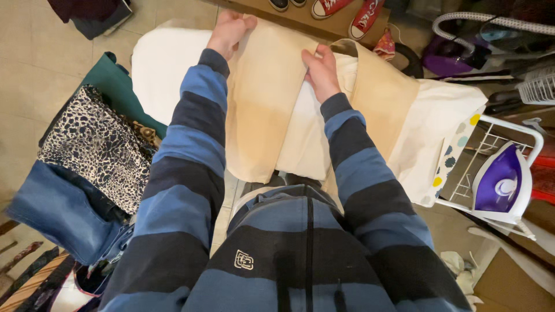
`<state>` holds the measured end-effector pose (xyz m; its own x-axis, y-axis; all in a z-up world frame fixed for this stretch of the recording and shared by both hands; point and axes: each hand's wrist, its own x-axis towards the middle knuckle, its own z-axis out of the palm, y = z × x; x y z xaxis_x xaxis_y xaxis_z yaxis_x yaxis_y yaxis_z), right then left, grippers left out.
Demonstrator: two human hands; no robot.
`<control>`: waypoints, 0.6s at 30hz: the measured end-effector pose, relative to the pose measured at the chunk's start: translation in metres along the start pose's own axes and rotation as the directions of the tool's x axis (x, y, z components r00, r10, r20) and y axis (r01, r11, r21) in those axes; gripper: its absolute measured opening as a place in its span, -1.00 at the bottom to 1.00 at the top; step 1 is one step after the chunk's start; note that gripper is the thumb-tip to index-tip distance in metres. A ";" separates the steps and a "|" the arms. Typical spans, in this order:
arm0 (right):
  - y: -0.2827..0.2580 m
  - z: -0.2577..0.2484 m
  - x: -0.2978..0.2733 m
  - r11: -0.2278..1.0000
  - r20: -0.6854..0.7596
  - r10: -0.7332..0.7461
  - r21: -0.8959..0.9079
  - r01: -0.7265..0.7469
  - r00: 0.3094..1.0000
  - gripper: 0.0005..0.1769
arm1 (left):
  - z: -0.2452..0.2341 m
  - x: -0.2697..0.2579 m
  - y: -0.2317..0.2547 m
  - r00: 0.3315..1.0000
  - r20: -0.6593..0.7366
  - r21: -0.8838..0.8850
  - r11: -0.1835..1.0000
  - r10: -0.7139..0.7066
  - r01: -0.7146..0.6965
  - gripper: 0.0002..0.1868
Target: The person irons a pair of trousers on an ironing board using an iron, pressing the back pockets and legs, then picks up the trousers to check them before folding them.
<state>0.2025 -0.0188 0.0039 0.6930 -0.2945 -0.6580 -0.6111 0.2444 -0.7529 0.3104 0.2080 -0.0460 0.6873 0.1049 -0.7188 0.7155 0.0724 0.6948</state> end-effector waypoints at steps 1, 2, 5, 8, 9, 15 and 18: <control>-0.007 0.000 -0.017 0.998 0.029 0.034 -0.056 -0.033 0.999 -0.62 | -0.006 -0.010 0.002 1.000 0.023 0.112 0.994 0.002 -0.004 -0.55; -0.015 0.000 -0.033 0.992 0.056 0.070 -0.114 -0.063 0.996 -0.66 | -0.013 -0.020 0.003 0.999 0.046 0.222 0.975 0.001 -0.011 -0.58; 0.012 -0.010 -0.014 0.994 0.032 -0.002 -0.114 0.005 0.999 -0.69 | -0.018 -0.029 -0.002 1.000 0.014 0.211 0.977 -0.017 0.014 -0.58; 0.010 -0.011 0.005 0.998 -0.005 -0.029 -0.050 0.029 1.000 -0.72 | -0.008 0.001 -0.027 0.966 0.039 0.126 0.957 0.257 -0.260 -0.61; 0.005 -0.012 -0.004 0.999 -0.005 -0.023 -0.050 0.023 1.000 -0.72 | -0.010 -0.011 -0.022 0.967 0.038 0.129 0.958 0.252 -0.254 -0.61; -0.003 -0.024 -0.045 0.960 0.245 0.143 -0.269 -0.074 0.959 -0.59 | -0.021 -0.042 -0.024 0.985 0.147 0.260 0.957 0.090 -0.126 -0.67; 0.008 -0.023 -0.039 0.998 0.195 -0.053 0.053 0.044 0.979 -0.91 | -0.021 -0.041 -0.038 0.984 0.117 0.198 0.967 0.137 -0.158 -0.81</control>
<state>0.1622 -0.0272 0.0239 0.7858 -0.1211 -0.6065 -0.5593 0.2795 -0.7804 0.2525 0.2219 -0.0429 0.7888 -0.0030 -0.6146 0.6080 -0.1426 0.7810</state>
